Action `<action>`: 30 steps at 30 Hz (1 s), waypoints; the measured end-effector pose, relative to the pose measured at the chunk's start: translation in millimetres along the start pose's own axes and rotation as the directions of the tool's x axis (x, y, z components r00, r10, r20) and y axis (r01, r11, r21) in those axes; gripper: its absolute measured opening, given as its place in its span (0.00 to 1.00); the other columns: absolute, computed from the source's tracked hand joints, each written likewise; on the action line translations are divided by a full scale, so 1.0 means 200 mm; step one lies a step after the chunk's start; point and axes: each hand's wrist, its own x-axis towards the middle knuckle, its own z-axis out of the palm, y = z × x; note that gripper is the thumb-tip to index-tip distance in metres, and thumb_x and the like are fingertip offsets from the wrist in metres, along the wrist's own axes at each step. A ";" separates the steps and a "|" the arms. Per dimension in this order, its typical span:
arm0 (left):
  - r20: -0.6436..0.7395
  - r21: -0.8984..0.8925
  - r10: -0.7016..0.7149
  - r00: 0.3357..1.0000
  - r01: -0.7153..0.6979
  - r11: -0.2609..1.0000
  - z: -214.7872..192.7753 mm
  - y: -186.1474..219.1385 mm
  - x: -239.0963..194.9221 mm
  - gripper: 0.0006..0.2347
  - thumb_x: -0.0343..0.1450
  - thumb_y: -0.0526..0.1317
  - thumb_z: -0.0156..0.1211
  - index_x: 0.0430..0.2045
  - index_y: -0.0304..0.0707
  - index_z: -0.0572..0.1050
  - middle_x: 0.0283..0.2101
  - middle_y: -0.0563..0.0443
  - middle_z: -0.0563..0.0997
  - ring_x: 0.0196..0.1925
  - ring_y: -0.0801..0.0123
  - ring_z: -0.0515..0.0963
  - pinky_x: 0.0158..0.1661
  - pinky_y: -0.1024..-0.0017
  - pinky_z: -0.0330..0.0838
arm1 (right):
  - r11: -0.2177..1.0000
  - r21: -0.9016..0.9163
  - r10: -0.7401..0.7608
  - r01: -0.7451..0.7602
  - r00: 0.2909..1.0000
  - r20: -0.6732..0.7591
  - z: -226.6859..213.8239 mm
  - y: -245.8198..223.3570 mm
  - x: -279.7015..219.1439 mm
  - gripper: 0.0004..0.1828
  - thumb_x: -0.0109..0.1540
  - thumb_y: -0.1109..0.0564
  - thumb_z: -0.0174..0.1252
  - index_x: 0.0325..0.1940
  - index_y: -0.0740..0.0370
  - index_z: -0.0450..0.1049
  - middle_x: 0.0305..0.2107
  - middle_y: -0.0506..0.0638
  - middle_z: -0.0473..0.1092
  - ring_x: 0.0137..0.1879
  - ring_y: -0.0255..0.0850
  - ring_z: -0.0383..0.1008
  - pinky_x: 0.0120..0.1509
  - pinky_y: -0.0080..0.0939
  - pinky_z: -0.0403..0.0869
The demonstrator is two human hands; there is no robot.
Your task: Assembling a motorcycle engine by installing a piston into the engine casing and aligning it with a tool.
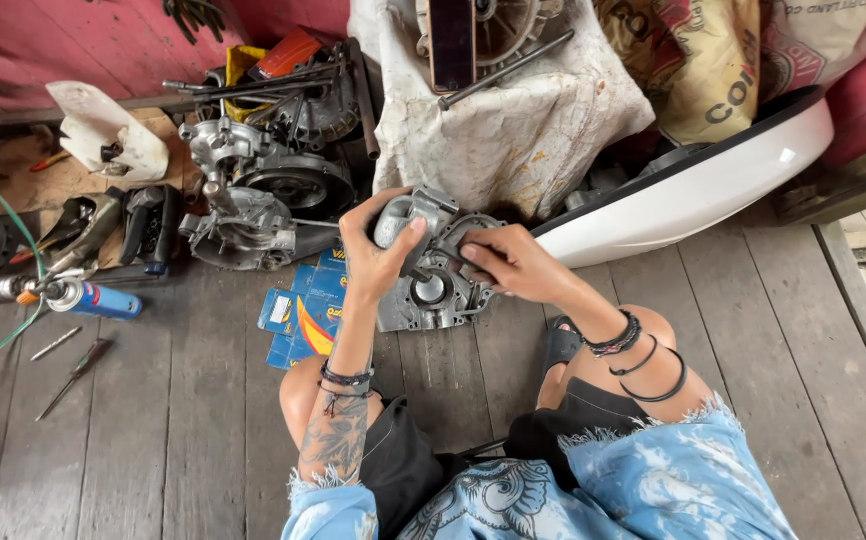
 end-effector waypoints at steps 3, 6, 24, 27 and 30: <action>0.004 -0.049 -0.003 1.000 0.003 0.999 0.02 -0.10 -0.04 0.19 0.64 0.51 0.71 0.39 0.34 0.83 0.31 0.40 0.83 0.37 0.71 0.79 0.41 0.65 0.75 | 0.996 -0.070 -0.065 0.064 0.998 -0.021 0.01 0.03 0.00 0.14 0.72 0.66 0.43 0.37 0.68 0.73 0.12 0.49 0.61 0.11 0.31 0.59 0.18 0.29 0.62; 0.010 -0.070 -0.025 1.000 0.026 0.997 0.04 -0.12 -0.04 0.19 0.62 0.50 0.73 0.38 0.35 0.84 0.31 0.42 0.84 0.38 0.72 0.78 0.43 0.66 0.75 | 0.945 -0.289 -0.178 0.150 0.982 -0.070 0.03 0.07 -0.01 0.12 0.71 0.67 0.45 0.38 0.69 0.75 0.11 0.53 0.64 0.12 0.35 0.60 0.20 0.33 0.62; -0.028 -0.077 -0.019 0.999 0.017 0.997 0.05 -0.15 -0.02 0.16 0.62 0.48 0.76 0.35 0.35 0.85 0.34 0.44 0.86 0.41 0.73 0.82 0.44 0.69 0.76 | 0.829 -0.531 -0.264 0.176 0.960 -0.094 0.02 -0.02 -0.03 0.07 0.67 0.67 0.56 0.37 0.63 0.77 0.14 0.54 0.71 0.19 0.45 0.69 0.29 0.42 0.70; -0.035 -0.077 -0.026 0.999 0.023 0.997 0.07 -0.16 -0.03 0.15 0.63 0.48 0.75 0.34 0.36 0.85 0.34 0.44 0.86 0.42 0.69 0.83 0.43 0.68 0.76 | 0.825 -0.545 -0.250 0.151 0.962 -0.111 0.00 0.02 -0.03 0.07 0.67 0.65 0.56 0.36 0.60 0.76 0.15 0.52 0.72 0.20 0.45 0.71 0.30 0.42 0.71; -0.027 -0.080 -0.026 0.999 0.024 0.997 0.07 -0.16 -0.04 0.15 0.63 0.48 0.75 0.33 0.36 0.85 0.34 0.42 0.86 0.42 0.67 0.84 0.43 0.67 0.76 | 0.843 -0.515 -0.253 0.152 0.959 -0.131 0.02 0.01 -0.02 0.08 0.68 0.65 0.56 0.34 0.60 0.76 0.14 0.50 0.72 0.20 0.44 0.70 0.30 0.42 0.71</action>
